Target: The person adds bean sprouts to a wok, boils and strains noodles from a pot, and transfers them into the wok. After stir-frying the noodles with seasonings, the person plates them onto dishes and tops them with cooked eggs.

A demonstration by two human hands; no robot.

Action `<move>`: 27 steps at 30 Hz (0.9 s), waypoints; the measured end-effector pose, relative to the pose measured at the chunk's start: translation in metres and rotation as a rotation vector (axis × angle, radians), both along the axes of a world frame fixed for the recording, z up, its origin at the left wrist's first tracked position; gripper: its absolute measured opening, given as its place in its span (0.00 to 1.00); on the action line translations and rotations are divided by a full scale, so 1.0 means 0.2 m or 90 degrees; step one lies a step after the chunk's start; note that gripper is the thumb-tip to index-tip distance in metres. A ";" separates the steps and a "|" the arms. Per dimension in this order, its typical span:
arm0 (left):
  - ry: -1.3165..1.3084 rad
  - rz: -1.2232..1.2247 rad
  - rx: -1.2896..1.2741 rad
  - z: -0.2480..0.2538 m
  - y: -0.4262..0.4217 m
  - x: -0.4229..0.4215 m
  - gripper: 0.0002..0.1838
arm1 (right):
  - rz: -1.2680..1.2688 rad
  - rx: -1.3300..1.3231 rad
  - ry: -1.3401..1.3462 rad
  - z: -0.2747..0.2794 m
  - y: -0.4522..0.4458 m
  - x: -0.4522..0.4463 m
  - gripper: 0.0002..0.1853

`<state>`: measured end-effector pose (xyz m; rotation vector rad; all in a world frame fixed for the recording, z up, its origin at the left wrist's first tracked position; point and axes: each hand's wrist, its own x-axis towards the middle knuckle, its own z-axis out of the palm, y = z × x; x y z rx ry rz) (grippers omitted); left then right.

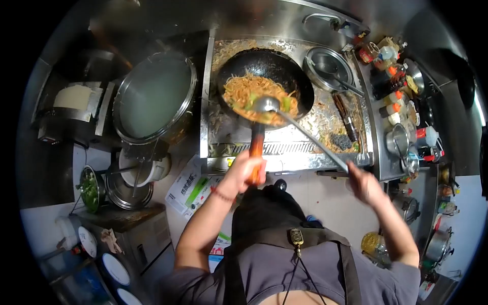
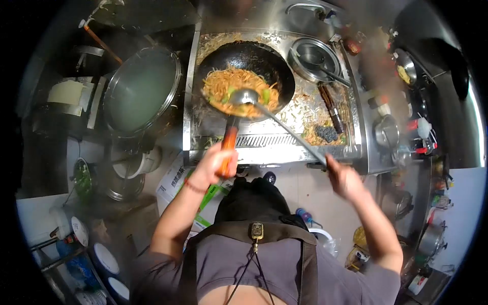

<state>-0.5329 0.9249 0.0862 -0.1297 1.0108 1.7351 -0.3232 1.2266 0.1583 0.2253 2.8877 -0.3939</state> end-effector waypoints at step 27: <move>0.051 0.080 -0.038 -0.38 0.39 -0.05 0.09 | -0.334 -0.283 -0.049 -0.34 -0.06 -0.52 0.26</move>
